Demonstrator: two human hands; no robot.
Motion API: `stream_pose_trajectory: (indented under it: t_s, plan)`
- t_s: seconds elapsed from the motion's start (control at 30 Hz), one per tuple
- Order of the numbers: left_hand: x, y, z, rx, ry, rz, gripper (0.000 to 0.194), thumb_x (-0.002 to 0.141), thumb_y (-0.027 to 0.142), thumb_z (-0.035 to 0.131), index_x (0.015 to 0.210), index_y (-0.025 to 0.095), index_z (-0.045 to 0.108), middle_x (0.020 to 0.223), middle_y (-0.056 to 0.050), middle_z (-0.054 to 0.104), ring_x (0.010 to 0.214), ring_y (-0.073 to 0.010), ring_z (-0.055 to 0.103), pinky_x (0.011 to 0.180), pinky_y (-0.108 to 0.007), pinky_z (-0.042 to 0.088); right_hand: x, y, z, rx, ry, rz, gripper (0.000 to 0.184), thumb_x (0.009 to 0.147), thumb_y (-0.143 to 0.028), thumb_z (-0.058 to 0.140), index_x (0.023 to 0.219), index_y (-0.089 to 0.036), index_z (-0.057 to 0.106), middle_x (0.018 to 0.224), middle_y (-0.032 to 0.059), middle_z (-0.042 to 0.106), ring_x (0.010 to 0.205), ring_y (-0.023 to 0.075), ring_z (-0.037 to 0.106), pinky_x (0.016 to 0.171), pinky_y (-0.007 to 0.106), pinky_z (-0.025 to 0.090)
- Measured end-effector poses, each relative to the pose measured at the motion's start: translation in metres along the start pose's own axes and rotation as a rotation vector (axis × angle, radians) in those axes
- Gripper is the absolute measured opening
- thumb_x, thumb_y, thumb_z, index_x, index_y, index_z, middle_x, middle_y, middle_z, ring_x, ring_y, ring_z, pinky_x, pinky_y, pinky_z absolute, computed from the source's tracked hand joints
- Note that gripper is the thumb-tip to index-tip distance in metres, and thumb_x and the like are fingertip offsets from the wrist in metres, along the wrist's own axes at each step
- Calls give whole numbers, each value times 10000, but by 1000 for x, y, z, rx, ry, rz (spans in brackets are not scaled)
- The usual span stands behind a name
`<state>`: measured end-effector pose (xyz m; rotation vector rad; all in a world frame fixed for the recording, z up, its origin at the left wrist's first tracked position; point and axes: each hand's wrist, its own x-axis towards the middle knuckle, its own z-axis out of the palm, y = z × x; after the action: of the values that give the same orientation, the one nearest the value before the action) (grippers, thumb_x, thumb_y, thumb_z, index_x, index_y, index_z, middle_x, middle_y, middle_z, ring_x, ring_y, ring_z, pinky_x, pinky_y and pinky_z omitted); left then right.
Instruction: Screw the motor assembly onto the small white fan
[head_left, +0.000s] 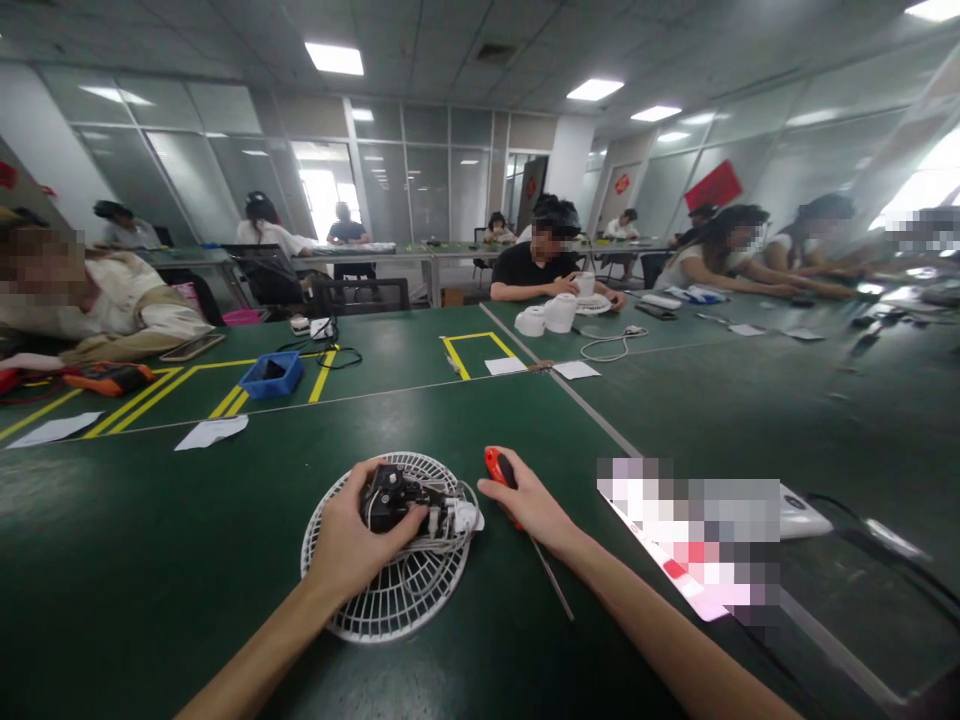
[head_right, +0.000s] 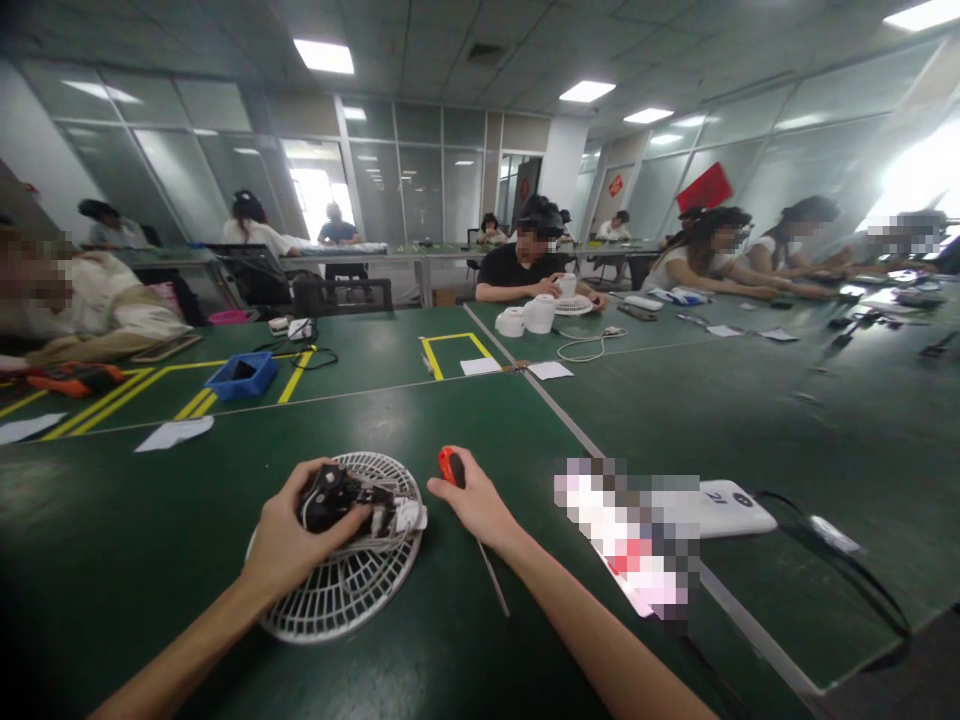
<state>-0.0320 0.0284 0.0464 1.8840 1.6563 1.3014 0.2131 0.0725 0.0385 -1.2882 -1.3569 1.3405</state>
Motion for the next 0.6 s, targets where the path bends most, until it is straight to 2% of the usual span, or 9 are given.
stream_pose_trajectory:
  t_s: [0.07, 0.1, 0.13, 0.27, 0.4, 0.5, 0.6]
  plan:
    - [0, 0, -1, -1, -12, 25, 467, 760, 465, 744, 1123, 217, 589, 1018, -41, 723, 917, -235, 723, 854, -386, 600, 6, 1, 0, -406, 63, -183, 435, 828, -246, 691, 1245, -239, 567, 1019, 17, 677, 868, 195, 641, 764, 301, 479]
    - [0, -1, -2, -1, -15, 29, 458, 768, 456, 734, 1127, 215, 584, 1023, -43, 722, 924, -235, 721, 857, -385, 598, 8, 3, 1, -619, 77, -255, 410, 866, -243, 641, 1266, -230, 552, 1050, 36, 686, 890, 212, 650, 800, 327, 486]
    - [0, -1, -2, 0, -14, 27, 454, 769, 448, 729, 1129, 214, 581, 1023, -43, 721, 925, -233, 720, 856, -382, 597, 10, 7, 3, -697, 86, -277, 402, 872, -217, 621, 1268, -212, 553, 1054, 58, 692, 897, 228, 652, 824, 351, 486]
    - [0, 1, -2, -1, -12, 5, 454, 747, 427, 731, 1117, 212, 579, 1007, -35, 717, 908, -224, 715, 846, -367, 595, 11, 22, 9, -819, 135, -335, 413, 825, -139, 624, 1236, -164, 597, 1139, 147, 668, 1045, 316, 599, 937, 453, 450]
    - [1, 5, -2, -28, -29, -39, 452, 726, 426, 730, 1094, 210, 582, 977, -24, 715, 878, -218, 709, 825, -353, 590, 11, 27, 7, -873, 201, -415, 388, 889, -149, 561, 1275, -151, 600, 1276, 194, 598, 1202, 357, 504, 1009, 499, 403]
    - [3, 7, -4, -27, -60, -87, 472, 712, 439, 744, 1095, 215, 583, 969, -19, 719, 880, -224, 707, 827, -358, 584, 12, 26, 1, -885, 235, -442, 297, 938, -140, 474, 1182, -160, 642, 1255, 192, 613, 1224, 354, 497, 1024, 509, 392]
    - [5, 6, -11, -29, -90, -116, 496, 695, 453, 752, 1097, 216, 586, 1001, -30, 729, 911, -240, 710, 840, -373, 582, 15, 27, -5, -867, 252, -457, 288, 931, -130, 461, 1148, -167, 647, 1243, 180, 632, 1229, 347, 514, 1040, 518, 388]
